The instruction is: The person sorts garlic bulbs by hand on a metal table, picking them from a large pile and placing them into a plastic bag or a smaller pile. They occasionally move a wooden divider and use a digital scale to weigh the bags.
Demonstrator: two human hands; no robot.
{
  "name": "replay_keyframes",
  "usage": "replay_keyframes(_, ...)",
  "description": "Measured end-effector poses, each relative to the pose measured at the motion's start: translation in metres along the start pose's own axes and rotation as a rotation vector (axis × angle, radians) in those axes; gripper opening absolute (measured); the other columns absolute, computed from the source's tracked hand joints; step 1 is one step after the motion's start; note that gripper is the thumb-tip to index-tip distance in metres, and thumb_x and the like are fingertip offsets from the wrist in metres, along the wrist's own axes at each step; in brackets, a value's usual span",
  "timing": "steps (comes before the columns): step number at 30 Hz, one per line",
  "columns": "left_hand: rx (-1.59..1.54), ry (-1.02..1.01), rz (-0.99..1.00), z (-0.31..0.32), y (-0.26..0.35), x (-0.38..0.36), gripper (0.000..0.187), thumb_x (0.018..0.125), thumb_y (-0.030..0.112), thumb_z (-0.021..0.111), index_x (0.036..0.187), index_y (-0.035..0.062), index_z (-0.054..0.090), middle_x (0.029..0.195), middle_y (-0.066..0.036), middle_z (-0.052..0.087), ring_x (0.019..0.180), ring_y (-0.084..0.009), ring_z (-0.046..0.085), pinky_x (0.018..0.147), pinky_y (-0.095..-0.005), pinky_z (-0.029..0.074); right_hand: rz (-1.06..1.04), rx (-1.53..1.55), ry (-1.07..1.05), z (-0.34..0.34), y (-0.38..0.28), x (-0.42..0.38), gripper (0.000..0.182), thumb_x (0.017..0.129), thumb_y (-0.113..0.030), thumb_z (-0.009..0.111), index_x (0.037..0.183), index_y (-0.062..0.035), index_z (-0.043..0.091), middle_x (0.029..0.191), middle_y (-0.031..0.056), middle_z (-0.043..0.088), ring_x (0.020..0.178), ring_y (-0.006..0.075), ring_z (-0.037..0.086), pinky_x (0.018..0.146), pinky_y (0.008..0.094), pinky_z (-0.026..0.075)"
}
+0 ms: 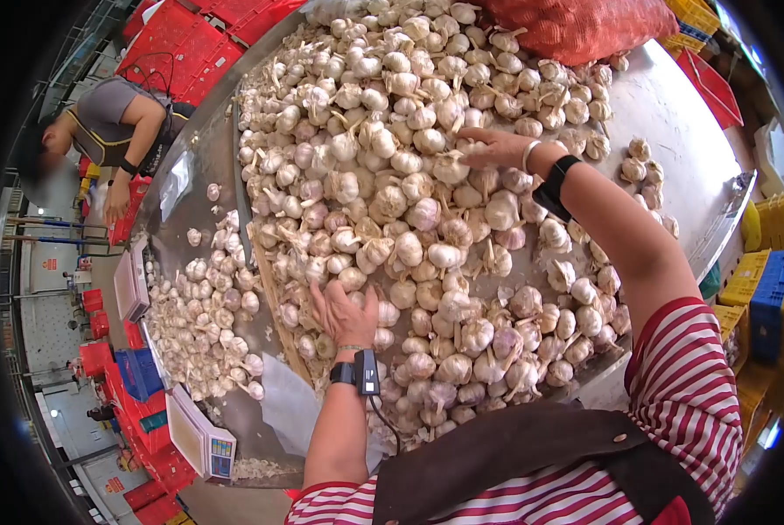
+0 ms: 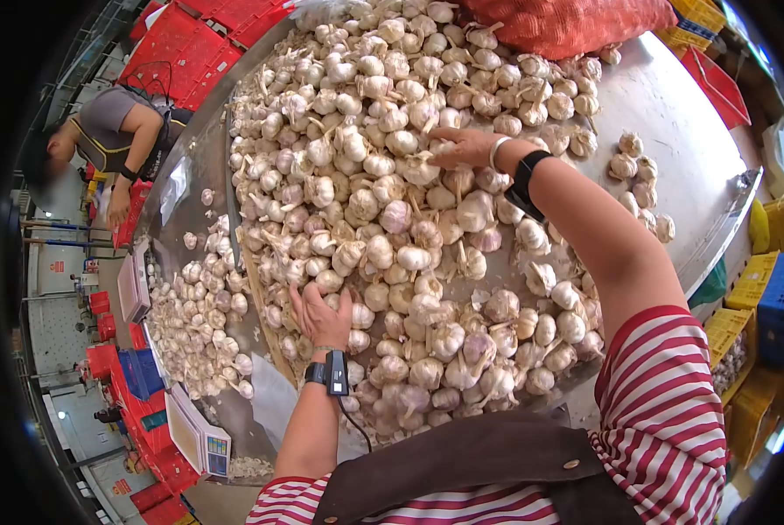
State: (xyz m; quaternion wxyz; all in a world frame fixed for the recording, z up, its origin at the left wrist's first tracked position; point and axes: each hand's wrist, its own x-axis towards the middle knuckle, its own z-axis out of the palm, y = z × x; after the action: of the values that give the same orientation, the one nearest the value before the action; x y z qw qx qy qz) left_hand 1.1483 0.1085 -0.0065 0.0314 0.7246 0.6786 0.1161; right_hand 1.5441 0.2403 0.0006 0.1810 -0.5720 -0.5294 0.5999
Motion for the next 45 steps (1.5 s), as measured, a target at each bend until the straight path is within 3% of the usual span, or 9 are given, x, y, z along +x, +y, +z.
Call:
replay_keyframes(1, -0.016, -0.004, 0.005, -0.002, 0.000, 0.000, 0.044, 0.076, 0.031, 0.074, 0.100, 0.0038, 0.050, 0.108, -0.016, 0.060, 0.139, -0.0400, 0.030, 0.108, -0.0550, 0.024, -0.211, -0.299, 0.155, 0.007, -0.001, 0.002, 0.075, 0.079, -0.044, 0.075, 0.143, -0.0181, 0.046, 0.135, 0.0159, 0.055, 0.126, 0.0287, 0.051, 0.104, 0.0381, 0.040)
replay_keyframes(7, -0.046, -0.003, 0.035, -0.004, -0.002, 0.000, 0.044, 0.078, 0.034, 0.073, 0.101, 0.0039, 0.052, 0.110, -0.017, 0.061, 0.139, -0.0396, 0.030, 0.111, -0.0549, 0.022, -0.140, -0.658, 0.158, 0.050, -0.022, -0.014, 0.082, 0.070, -0.044, 0.080, 0.140, -0.0168, 0.049, 0.140, 0.0166, 0.047, 0.125, 0.0355, 0.050, 0.105, 0.0394, 0.041)
replay_keyframes(17, -0.089, 0.035, 0.144, 0.001, -0.015, -0.005, 0.044, 0.077, 0.038, 0.072, 0.097, 0.0024, 0.055, 0.112, -0.016, 0.062, 0.130, -0.0334, 0.042, 0.109, -0.0521, 0.025, -0.110, -0.755, 0.224, 0.198, -0.037, -0.090, 0.067, 0.071, -0.052, 0.075, 0.124, -0.0120, 0.062, 0.129, 0.0221, 0.047, 0.115, 0.0394, 0.055, 0.097, 0.0430, 0.048)
replay_keyframes(21, -0.087, 0.071, 0.205, 0.021, -0.033, -0.030, 0.041, 0.087, 0.037, 0.063, 0.112, 0.0052, 0.058, 0.128, -0.016, 0.056, 0.128, -0.0314, 0.044, 0.110, -0.0509, 0.023, -0.036, -0.768, 0.278, 0.258, -0.053, -0.122, 0.072, 0.075, -0.052, 0.072, 0.135, -0.0152, 0.055, 0.131, 0.0255, 0.045, 0.116, 0.0448, 0.051, 0.100, 0.0478, 0.044)
replay_keyframes(22, -0.129, -0.143, 0.158, 0.005, -0.033, -0.037, 0.041, 0.090, 0.035, 0.058, 0.123, 0.0103, 0.058, 0.138, -0.016, 0.049, 0.130, -0.0325, 0.043, 0.111, -0.0512, 0.021, -0.071, -0.809, 0.346, 0.269, -0.047, -0.122, 0.071, 0.076, -0.051, 0.072, 0.134, -0.0156, 0.054, 0.131, 0.0257, 0.044, 0.113, 0.0455, 0.052, 0.097, 0.0485, 0.046)
replay_keyframes(25, -0.154, 0.021, 0.366, 0.011, -0.052, -0.053, 0.043, 0.090, 0.033, 0.057, 0.127, 0.0131, 0.057, 0.142, -0.019, 0.045, 0.132, -0.0342, 0.041, 0.112, -0.0521, 0.020, -0.061, -0.774, 0.394, 0.289, -0.047, -0.135, 0.071, 0.076, -0.048, 0.073, 0.136, -0.0163, 0.053, 0.131, 0.0270, 0.043, 0.108, 0.0472, 0.054, 0.094, 0.0494, 0.048)
replay_keyframes(31, -0.102, -0.088, 0.454, -0.012, -0.063, -0.080, 0.049, 0.089, 0.033, 0.055, 0.134, 0.0144, 0.055, 0.151, -0.026, 0.029, 0.138, -0.0364, 0.035, 0.115, -0.0541, 0.016, -0.015, -0.738, 0.471, 0.329, -0.041, -0.163, 0.070, 0.074, -0.046, 0.074, 0.133, -0.0152, 0.055, 0.128, 0.0294, 0.043, 0.106, 0.0454, 0.057, 0.094, 0.0493, 0.048)
replay_keyframes(39, -0.097, -0.031, 0.485, -0.001, -0.078, -0.090, 0.051, 0.088, 0.030, 0.056, 0.137, 0.0155, 0.054, 0.151, -0.023, 0.032, 0.139, -0.0337, 0.034, 0.116, -0.0537, 0.016, -0.389, -0.105, 0.765, 0.348, -0.009, -0.286, 0.055, 0.070, -0.032, 0.083, 0.119, -0.0119, 0.067, 0.129, 0.0226, 0.050, 0.115, 0.0359, 0.056, 0.101, 0.0415, 0.046)
replay_keyframes(45, -0.234, 0.012, 0.480, -0.012, -0.075, -0.097, 0.045, 0.084, 0.017, 0.058, 0.129, 0.0147, 0.056, 0.146, -0.018, 0.040, 0.136, -0.0321, 0.038, 0.115, -0.0593, 0.013, -0.394, 1.279, 0.778, 0.340, 0.114, -0.400, 0.054, 0.088, -0.030, 0.069, 0.131, -0.0037, 0.051, 0.106, 0.0096, 0.063, 0.093, 0.0216, 0.063, 0.080, 0.0347, 0.055)
